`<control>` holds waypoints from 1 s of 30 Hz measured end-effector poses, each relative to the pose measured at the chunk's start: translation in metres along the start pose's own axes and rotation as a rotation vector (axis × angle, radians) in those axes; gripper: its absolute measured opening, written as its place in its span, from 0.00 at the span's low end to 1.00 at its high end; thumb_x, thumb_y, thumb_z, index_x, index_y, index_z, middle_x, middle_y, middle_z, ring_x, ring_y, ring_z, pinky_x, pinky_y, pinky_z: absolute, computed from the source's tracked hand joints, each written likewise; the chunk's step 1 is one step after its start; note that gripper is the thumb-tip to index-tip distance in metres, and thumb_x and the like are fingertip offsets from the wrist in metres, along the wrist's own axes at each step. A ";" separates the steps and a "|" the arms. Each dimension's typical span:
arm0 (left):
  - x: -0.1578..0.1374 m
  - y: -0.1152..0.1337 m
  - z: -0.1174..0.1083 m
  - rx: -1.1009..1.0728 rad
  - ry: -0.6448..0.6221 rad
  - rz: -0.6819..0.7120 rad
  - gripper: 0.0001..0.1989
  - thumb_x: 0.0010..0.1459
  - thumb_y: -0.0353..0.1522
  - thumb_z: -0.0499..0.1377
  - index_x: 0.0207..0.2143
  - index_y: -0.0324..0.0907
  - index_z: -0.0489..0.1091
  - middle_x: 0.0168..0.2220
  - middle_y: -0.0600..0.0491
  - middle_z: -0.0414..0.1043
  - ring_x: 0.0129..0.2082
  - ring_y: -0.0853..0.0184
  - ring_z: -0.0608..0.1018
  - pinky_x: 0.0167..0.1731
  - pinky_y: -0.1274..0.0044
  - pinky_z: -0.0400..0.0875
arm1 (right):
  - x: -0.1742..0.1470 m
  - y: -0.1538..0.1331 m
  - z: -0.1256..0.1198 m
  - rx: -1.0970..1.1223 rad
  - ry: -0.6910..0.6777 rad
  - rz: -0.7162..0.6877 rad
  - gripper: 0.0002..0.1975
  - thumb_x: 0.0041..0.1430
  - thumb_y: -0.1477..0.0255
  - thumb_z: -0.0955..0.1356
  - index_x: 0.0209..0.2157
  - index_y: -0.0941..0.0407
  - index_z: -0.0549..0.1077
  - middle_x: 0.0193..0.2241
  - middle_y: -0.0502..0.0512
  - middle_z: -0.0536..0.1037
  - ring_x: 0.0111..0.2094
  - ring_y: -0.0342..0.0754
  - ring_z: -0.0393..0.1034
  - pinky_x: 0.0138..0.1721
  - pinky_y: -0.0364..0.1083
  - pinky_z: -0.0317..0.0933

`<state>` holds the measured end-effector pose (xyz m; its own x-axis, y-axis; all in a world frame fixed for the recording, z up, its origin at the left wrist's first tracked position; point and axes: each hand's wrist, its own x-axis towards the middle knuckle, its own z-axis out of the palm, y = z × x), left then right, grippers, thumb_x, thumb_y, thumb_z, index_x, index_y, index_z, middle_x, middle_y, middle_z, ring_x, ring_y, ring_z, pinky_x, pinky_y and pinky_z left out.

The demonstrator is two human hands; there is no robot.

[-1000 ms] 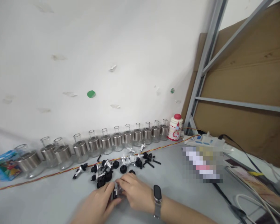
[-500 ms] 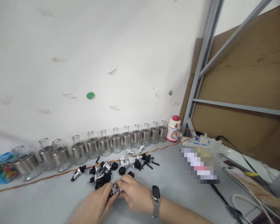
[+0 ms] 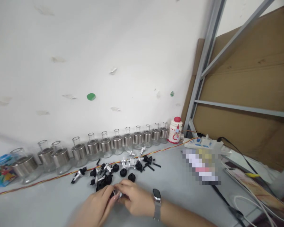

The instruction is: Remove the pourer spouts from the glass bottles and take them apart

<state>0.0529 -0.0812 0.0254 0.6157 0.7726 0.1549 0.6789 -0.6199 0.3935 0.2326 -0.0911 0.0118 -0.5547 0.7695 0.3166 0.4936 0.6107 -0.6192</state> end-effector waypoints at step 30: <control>0.002 0.005 0.003 0.025 0.029 -0.152 0.11 0.58 0.40 0.44 0.33 0.45 0.61 0.27 0.56 0.72 0.26 0.69 0.74 0.25 0.82 0.62 | 0.016 0.024 0.011 0.912 0.179 0.326 0.20 0.46 0.56 0.66 0.26 0.61 0.71 0.20 0.48 0.66 0.22 0.39 0.60 0.26 0.41 0.54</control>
<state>0.0586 -0.0833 0.0252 0.4933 0.8613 0.1217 0.7734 -0.4983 0.3919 0.2278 -0.0664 -0.0057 -0.3368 0.9373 0.0896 -0.1430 0.0431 -0.9888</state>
